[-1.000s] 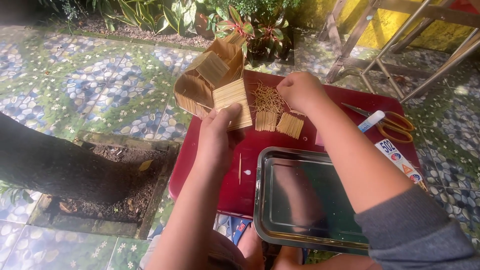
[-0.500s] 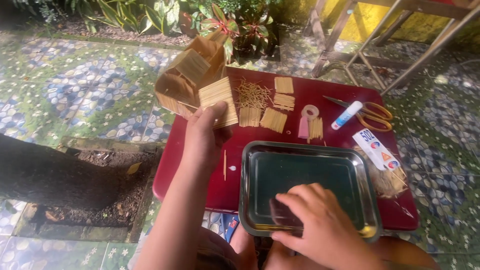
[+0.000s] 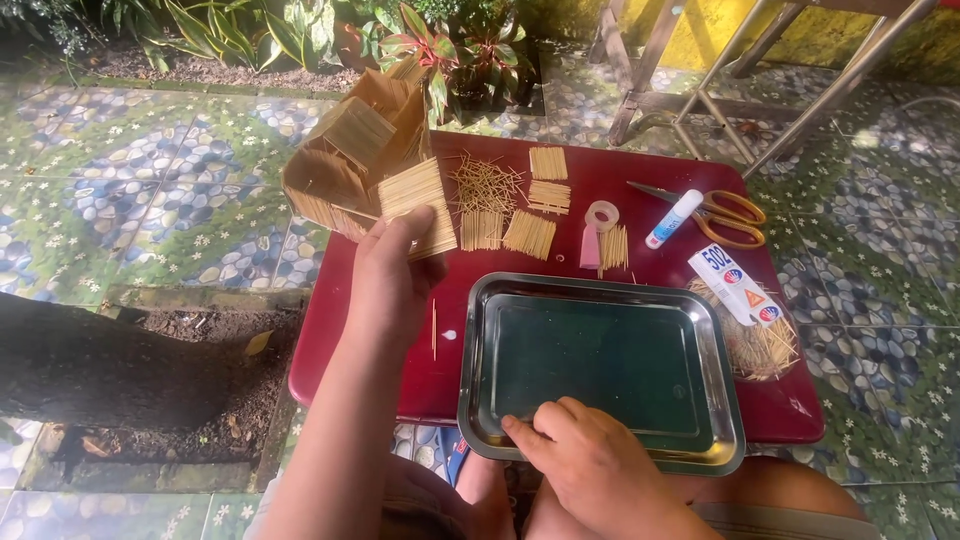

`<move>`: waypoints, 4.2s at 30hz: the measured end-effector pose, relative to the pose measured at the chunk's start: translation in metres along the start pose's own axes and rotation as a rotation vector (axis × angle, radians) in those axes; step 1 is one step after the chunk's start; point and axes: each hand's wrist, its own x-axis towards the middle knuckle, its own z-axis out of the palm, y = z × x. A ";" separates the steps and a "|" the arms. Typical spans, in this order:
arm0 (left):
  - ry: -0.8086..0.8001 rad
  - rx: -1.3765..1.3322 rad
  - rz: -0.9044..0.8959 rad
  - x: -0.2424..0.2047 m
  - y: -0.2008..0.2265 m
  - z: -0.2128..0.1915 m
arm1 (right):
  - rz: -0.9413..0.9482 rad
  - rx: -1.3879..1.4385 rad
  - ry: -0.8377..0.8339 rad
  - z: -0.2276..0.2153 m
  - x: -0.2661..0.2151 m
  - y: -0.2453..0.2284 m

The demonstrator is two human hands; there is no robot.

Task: Organizing and aligning small wooden sticks by tapping them against a metal tray on a work table.

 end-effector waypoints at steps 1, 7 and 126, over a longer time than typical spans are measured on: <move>0.003 0.000 0.001 0.000 0.001 -0.001 | -0.002 0.001 -0.001 0.000 0.004 -0.003; 0.008 0.018 0.007 -0.001 0.002 0.000 | -0.063 0.019 0.039 -0.002 0.026 -0.020; -0.451 0.918 -0.068 -0.035 -0.052 0.037 | 0.757 0.986 0.227 -0.091 0.031 0.095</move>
